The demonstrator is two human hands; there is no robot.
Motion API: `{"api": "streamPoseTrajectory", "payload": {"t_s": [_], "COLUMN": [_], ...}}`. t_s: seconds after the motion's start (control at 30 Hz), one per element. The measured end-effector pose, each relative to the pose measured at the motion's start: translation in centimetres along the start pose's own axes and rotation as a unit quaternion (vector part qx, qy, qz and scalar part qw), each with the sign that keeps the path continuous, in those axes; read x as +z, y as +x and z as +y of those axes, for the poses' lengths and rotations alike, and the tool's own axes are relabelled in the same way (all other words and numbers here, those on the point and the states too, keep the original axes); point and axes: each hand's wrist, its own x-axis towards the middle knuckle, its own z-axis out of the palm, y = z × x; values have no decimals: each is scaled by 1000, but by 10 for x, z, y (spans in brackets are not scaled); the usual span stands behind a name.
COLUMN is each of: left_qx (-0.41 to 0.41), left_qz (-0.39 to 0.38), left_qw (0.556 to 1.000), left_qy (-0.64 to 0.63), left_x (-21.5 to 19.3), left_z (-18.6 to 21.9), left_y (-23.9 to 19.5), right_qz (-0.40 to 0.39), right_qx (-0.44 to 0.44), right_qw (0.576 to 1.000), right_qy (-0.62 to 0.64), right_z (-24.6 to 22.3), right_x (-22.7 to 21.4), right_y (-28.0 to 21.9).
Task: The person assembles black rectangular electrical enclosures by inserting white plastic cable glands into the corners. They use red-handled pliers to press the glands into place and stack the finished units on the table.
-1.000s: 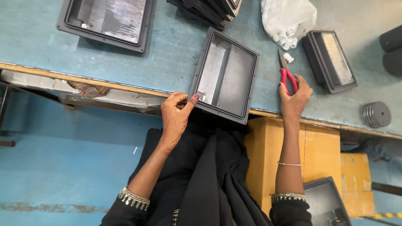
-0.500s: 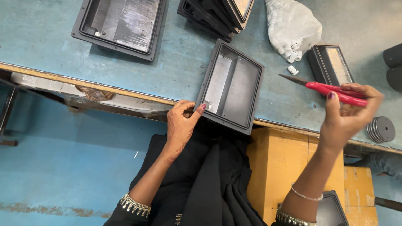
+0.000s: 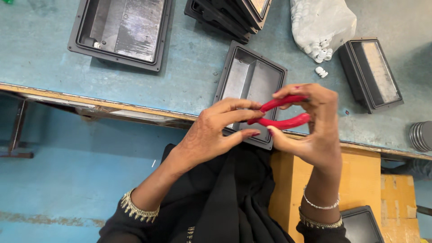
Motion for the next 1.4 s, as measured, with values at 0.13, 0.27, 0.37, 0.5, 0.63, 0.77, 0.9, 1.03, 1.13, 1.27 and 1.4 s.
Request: {"api": "streamPoseTrajectory", "payload": {"t_s": [0.13,0.27,0.37,0.5,0.63,0.77,0.9,1.03,1.13,1.27,1.4], "left_qx": [12,34,12,-7,-15,-23,-36,-46,-41,-48,-58], "left_qz": [-13,14,31,45,37,23,20,21,21,21,21], "left_qw": [1000,999,999,998,997,998,998,998,999,998,998], "left_qy": [-7,13,-26,-51,-59,-50,-51,-33,-25,-24,-17], "left_x": [-4,-1,2,6,3,0,2,3,3,5,6], "left_z": [-6,-16,-22,-29,-32,-31,-32,-32,-32,-32,-31], "left_y": [18,19,16,14,12,6,0,-3,-4,-6,-7], "right_qz": [-32,-35,-37,15,40,55,45,35,32,25,7], "right_qx": [-15,4,8,6,-11,20,43,42,44,50,69], "right_qw": [999,992,985,990,991,983,978,975,974,975,964], "right_qy": [11,119,170,143,130,176,197,217,219,217,257], "right_z": [2,12,22,37,50,61,67,71,73,72,65], "right_x": [8,12,18,27,34,37,39,42,43,43,41], "right_y": [14,20,24,26,26,25,22,20,19,17,16]}}
